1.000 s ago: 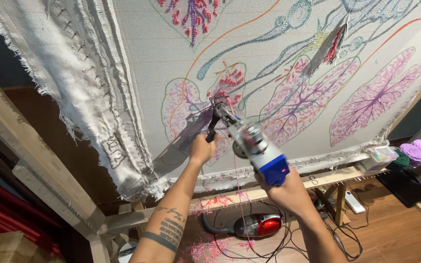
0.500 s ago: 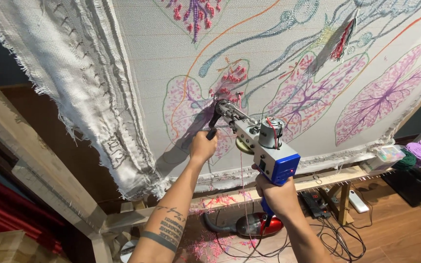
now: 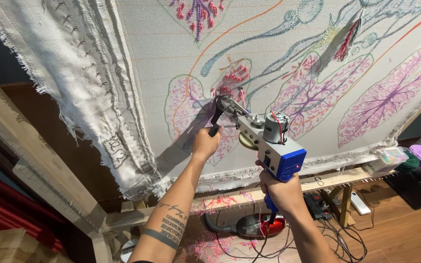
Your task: Using a tufting gun to create a patterned rug on a vertical frame.
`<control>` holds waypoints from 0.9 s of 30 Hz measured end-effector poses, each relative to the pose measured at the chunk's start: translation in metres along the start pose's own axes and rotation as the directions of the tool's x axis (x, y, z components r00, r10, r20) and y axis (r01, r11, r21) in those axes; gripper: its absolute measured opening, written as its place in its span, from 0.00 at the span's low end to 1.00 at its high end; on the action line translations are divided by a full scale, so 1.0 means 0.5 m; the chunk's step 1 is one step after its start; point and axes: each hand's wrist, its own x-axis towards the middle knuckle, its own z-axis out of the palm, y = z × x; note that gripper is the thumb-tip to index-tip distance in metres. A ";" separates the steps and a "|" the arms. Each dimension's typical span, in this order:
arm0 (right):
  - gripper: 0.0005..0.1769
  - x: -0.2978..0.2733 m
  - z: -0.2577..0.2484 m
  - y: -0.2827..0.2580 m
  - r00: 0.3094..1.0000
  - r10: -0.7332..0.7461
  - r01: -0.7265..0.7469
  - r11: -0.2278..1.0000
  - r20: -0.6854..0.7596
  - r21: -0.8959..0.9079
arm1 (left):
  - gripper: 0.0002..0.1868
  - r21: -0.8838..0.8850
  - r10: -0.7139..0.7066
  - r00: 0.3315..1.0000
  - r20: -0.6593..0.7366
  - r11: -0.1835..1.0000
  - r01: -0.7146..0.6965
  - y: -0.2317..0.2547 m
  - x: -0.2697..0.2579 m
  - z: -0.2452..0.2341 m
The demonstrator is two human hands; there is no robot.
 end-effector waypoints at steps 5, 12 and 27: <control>0.19 0.009 -0.047 0.023 0.994 -0.076 0.076 0.997 0.074 0.001 | 0.17 -0.160 -0.017 0.985 0.169 0.986 0.044 -0.002 -0.002 0.027; 0.26 -0.012 -0.156 0.011 0.986 -0.054 0.036 0.993 0.159 0.112 | 0.38 -0.444 0.091 0.824 0.560 0.872 0.206 0.073 -0.074 0.039; 0.26 -0.058 -0.242 -0.015 0.981 -0.064 0.026 0.979 0.184 0.202 | 0.16 -0.550 0.316 0.704 0.636 0.826 0.126 0.104 -0.108 0.079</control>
